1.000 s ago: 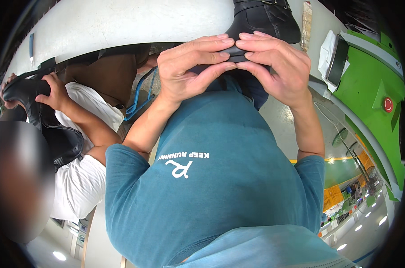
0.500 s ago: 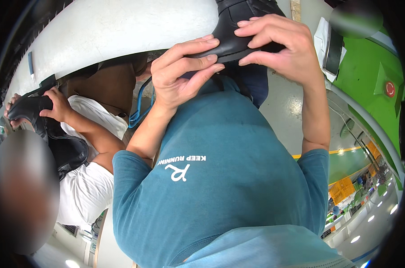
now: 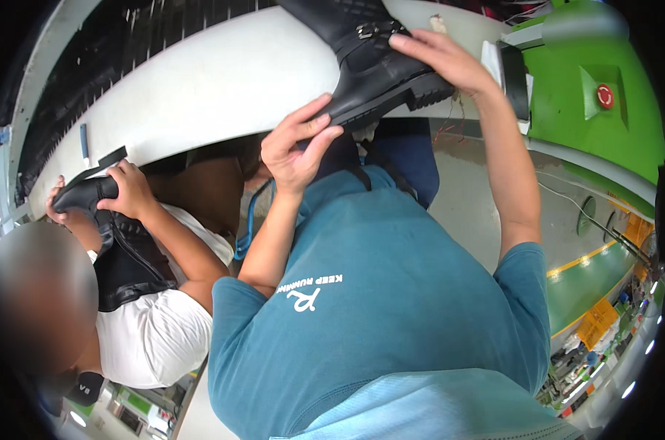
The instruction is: The worker is inspecting black leather boots on a factory assembly line for quality control.
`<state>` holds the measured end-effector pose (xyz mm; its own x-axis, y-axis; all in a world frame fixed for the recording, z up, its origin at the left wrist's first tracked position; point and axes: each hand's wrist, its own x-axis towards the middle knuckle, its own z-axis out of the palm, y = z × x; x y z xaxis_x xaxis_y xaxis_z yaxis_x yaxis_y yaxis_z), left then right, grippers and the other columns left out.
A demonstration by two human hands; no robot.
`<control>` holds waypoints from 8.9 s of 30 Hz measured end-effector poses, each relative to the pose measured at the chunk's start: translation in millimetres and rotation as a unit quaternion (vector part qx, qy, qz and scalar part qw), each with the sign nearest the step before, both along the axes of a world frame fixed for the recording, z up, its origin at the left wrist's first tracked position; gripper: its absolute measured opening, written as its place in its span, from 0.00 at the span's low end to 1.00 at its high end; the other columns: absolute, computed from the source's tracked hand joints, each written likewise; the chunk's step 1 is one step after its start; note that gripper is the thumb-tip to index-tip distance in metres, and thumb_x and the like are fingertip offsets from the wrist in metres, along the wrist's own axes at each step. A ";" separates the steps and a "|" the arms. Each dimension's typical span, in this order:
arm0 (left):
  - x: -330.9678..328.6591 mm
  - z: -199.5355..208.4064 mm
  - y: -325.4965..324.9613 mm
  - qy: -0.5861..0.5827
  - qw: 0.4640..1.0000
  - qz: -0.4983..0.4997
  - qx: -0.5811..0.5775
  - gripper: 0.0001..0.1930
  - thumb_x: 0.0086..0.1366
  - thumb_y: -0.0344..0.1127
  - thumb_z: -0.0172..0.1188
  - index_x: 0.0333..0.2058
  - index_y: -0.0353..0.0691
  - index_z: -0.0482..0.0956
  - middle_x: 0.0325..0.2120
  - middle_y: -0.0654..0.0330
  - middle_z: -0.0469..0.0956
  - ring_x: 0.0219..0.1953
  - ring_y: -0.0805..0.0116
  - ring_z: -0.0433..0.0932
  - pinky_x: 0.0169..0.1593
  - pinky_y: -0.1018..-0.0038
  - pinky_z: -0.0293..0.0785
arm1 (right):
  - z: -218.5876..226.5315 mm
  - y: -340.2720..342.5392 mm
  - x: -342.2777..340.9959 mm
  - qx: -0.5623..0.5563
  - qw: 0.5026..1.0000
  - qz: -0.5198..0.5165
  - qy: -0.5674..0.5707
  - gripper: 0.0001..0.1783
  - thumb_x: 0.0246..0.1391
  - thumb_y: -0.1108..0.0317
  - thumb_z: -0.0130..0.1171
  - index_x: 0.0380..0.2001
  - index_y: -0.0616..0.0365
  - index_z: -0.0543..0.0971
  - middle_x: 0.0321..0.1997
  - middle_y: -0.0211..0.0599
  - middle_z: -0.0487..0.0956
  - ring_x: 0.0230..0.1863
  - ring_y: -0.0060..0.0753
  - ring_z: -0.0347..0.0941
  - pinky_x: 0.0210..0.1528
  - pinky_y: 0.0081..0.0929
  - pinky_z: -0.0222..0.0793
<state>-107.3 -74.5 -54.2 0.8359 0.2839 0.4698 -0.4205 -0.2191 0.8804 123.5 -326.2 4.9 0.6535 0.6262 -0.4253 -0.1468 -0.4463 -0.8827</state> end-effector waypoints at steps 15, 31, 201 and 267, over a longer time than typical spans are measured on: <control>6.6 148.8 -21.1 -0.208 0.947 -0.001 0.246 0.14 0.56 0.25 0.85 0.39 0.39 0.89 0.43 0.55 0.92 0.51 0.52 0.91 0.55 0.59 0.89 | 181.3 14.9 -73.5 0.063 0.835 0.128 -0.532 0.34 0.48 0.61 0.80 0.60 0.51 0.81 0.48 0.38 0.83 0.45 0.52 0.84 0.44 0.46 0.80; 94.2 217.6 21.7 -0.042 0.862 0.007 0.505 0.31 0.54 0.54 0.86 0.51 0.43 0.91 0.29 0.56 0.89 0.27 0.58 0.88 0.35 0.69 0.83 | 52.6 13.7 -42.9 0.280 0.846 -0.168 -0.421 0.36 0.79 0.38 0.52 0.64 0.63 0.80 0.51 0.40 0.80 0.49 0.35 0.78 0.57 0.30 0.73; 43.2 70.4 36.6 -0.025 0.953 -0.011 0.300 0.38 0.52 0.37 0.82 0.63 0.36 0.82 0.58 0.48 0.86 0.61 0.44 0.85 0.72 0.44 0.76 | 35.6 66.0 -57.2 0.167 0.955 0.022 -0.244 0.51 0.32 0.70 0.95 0.64 0.55 0.83 0.51 0.37 0.89 0.53 0.31 0.87 0.59 0.31 0.82; 16.3 64.8 20.5 -0.005 0.907 0.190 0.376 0.27 0.44 0.50 0.91 0.38 0.42 0.89 0.45 0.60 0.93 0.43 0.59 0.92 0.47 0.66 0.81 | -2.1 54.6 -72.7 0.199 0.885 -0.028 -0.419 0.39 0.36 0.54 0.92 0.54 0.51 0.87 0.65 0.39 0.79 0.68 0.48 0.74 0.70 0.44 0.73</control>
